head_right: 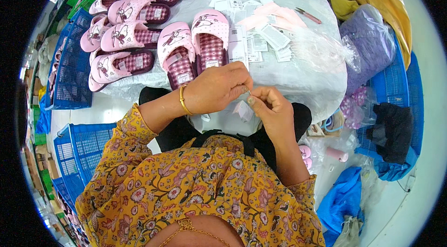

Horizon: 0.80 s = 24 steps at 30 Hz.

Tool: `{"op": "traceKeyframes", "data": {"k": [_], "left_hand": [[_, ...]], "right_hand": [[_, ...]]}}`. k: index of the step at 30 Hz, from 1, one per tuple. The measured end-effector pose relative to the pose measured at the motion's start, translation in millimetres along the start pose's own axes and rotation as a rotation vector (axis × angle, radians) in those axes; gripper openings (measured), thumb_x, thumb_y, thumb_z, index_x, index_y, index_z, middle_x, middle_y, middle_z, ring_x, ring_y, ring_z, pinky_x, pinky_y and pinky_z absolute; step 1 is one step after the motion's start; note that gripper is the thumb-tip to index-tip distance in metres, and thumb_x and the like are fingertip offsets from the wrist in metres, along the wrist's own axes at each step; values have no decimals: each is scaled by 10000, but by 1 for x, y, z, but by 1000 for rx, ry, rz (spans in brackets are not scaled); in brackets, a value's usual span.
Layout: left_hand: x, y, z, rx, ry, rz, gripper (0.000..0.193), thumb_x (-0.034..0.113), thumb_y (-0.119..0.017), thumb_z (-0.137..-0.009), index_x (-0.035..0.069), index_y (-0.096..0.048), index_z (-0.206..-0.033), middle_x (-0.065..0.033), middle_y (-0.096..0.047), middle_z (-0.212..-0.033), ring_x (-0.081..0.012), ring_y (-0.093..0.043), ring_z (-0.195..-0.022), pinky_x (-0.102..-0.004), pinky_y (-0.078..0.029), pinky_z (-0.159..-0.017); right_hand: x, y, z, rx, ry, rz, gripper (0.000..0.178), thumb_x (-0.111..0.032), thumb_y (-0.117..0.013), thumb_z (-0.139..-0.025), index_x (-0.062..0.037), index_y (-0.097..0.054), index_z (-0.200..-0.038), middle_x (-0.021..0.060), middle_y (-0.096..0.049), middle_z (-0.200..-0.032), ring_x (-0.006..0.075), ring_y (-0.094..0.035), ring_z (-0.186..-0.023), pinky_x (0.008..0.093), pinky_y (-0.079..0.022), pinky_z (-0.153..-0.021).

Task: The person sits on the floor and repeatedly picks up pairs of pink slippers, separates small paper tags, and attaches them to the slippers. The person then places the tagged slippers into a green basket.

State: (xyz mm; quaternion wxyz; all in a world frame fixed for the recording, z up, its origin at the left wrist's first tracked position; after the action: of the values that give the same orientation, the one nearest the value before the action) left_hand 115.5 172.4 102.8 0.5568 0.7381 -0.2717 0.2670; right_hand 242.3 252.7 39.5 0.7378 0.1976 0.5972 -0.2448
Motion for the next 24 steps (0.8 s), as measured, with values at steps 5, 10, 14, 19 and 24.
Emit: {"op": "traceKeyframes", "data": {"k": [5, 10, 14, 19, 24], "left_hand": [[-17, 42, 20, 192, -76, -87, 201, 49, -644, -823, 58, -627, -1023, -112, -611, -1014, -305, -609, -960, -377, -503, -820], [-55, 95, 26, 330, -111, -566, 149, 160, -673, -825, 109, -709, -960, -80, -614, -1203, -296, -548, -1145, -410, -431, -977], [-81, 92, 25, 292, -129, -667, 153, 201, -677, -823, 124, -714, -950, -72, -588, -1258, -283, -522, -1179, -424, -404, -1002], [-113, 89, 21, 238, 15, -668, 140, 219, -645, -840, 114, -721, -890, -76, -589, -1257, -278, -541, -1141, -419, -435, -973], [-123, 90, 20, 243, 86, -594, 145, 171, -616, -820, 90, -735, -799, -83, -602, -1241, -271, -562, -1122, -387, -474, -945]], "right_hand": [[-5, -22, -2, -94, 174, -13, 85, -64, -691, -887, -18, -653, -948, -11, -637, -905, 48, -533, -755, 213, -446, -684], [-42, -60, -12, -133, 234, -80, 109, -74, -686, -889, -18, -645, -972, -6, -622, -860, 67, -540, -738, 223, -455, -695], [-40, -97, -63, -97, 196, -242, 115, -87, -684, -888, -26, -644, -977, -8, -597, -805, 65, -530, -689, 218, -460, -640], [-11, -122, -99, 31, 80, -186, 71, -88, -668, -890, -40, -655, -940, -12, -584, -782, 52, -511, -648, 213, -454, -555], [-5, -125, -108, 116, 67, 64, 145, -57, -662, -853, -1, -634, -984, 47, -641, -804, 99, -583, -677, 254, -487, -549]]}}
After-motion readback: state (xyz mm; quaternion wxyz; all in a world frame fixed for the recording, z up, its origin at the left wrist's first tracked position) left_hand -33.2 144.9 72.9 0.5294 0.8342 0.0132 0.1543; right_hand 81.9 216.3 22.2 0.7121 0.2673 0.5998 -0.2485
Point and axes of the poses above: each hand's wrist, its own z-axis away from the middle knuckle, its own y-axis out of the back of the hand, x = y × z, the point moved 7 cm from there along -z, towards the middle knuckle
